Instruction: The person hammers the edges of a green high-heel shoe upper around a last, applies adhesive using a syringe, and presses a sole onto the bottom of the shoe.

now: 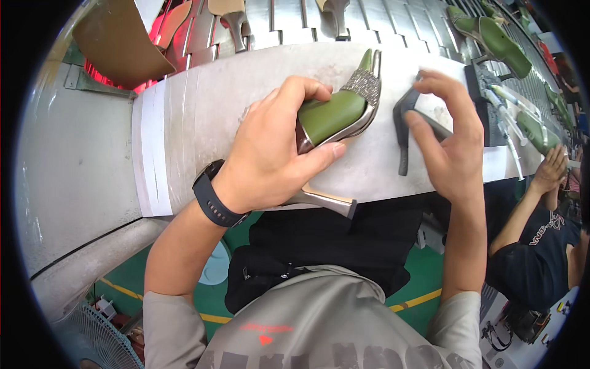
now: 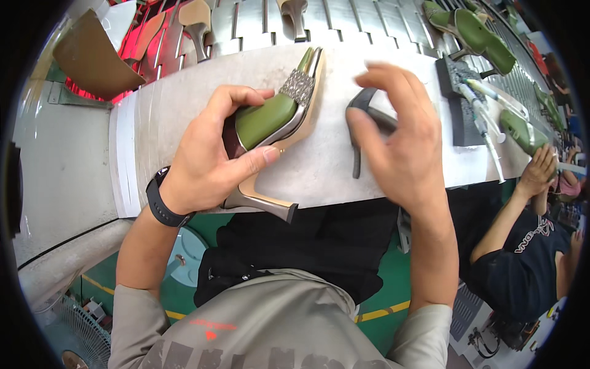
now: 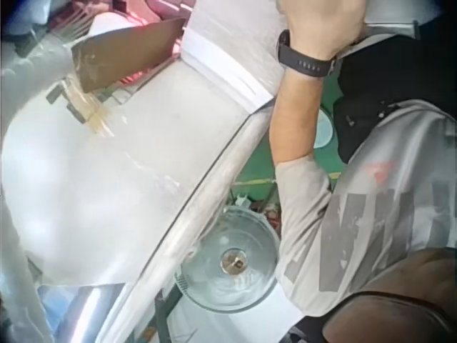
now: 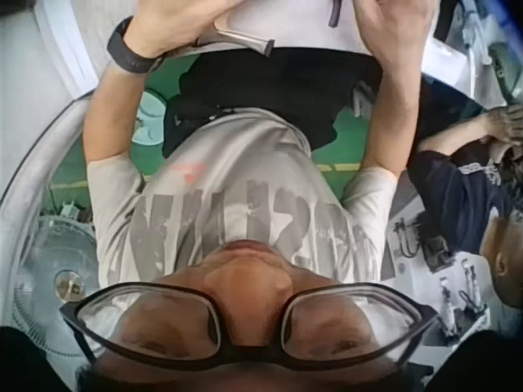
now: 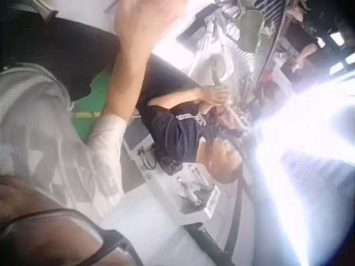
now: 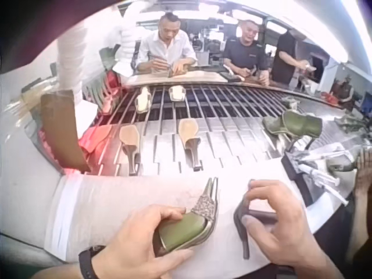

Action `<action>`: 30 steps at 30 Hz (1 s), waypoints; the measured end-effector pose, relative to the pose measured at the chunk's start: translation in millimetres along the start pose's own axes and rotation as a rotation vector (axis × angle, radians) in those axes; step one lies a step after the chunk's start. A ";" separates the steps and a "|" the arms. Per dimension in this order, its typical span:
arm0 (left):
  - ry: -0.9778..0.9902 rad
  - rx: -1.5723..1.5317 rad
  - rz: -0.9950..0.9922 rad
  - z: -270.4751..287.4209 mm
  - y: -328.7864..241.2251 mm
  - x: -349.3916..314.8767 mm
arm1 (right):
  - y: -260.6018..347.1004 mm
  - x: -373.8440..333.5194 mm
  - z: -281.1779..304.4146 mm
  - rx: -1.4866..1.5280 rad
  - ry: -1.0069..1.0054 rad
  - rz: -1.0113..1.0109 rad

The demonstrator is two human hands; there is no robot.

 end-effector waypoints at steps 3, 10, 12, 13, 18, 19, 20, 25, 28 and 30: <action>0.071 0.137 -0.080 -5.0 1.7 8.3 | -35.0 -19.2 3.9 -0.138 0.150 -0.167; 0.160 0.075 0.139 -14.2 -7.8 38.9 | -33.3 -11.2 -7.8 -0.286 0.258 -0.103; 0.096 0.007 0.071 -15.8 -4.1 42.3 | -49.9 -7.3 -6.5 -0.146 0.150 -0.102; 0.091 0.050 0.055 -16.4 -4.5 44.1 | -55.1 -4.3 -5.4 -0.055 0.074 -0.055; 0.037 0.119 0.002 -16.2 -4.6 44.8 | -32.0 -7.6 -1.0 0.912 0.190 -0.565; 0.035 0.122 0.003 -17.4 -2.3 42.9 | -36.4 -11.0 -3.5 0.825 0.230 -0.662; 0.026 0.141 -0.029 -17.8 0.3 41.0 | -39.6 -12.4 -6.0 0.734 0.267 -0.753; 0.127 0.261 -0.082 -16.2 -0.3 39.0 | -36.6 -22.2 2.7 0.367 0.163 -0.652; 0.235 0.475 -0.116 -24.4 -27.0 35.2 | -3.1 -40.3 27.6 0.378 -0.216 -0.407; 0.210 0.522 -0.157 -33.4 -33.6 32.2 | 15.0 -35.4 27.5 0.769 -0.174 -0.459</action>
Point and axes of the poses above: each hand's wrist, its own x-axis towards the middle knuckle, its own z-axis out of the back of the hand, y = z × x, the point moved 4 cm from there along x, towards the middle knuckle, and after that the axes turned 13 degrees about -z, right-handed, at the moved point
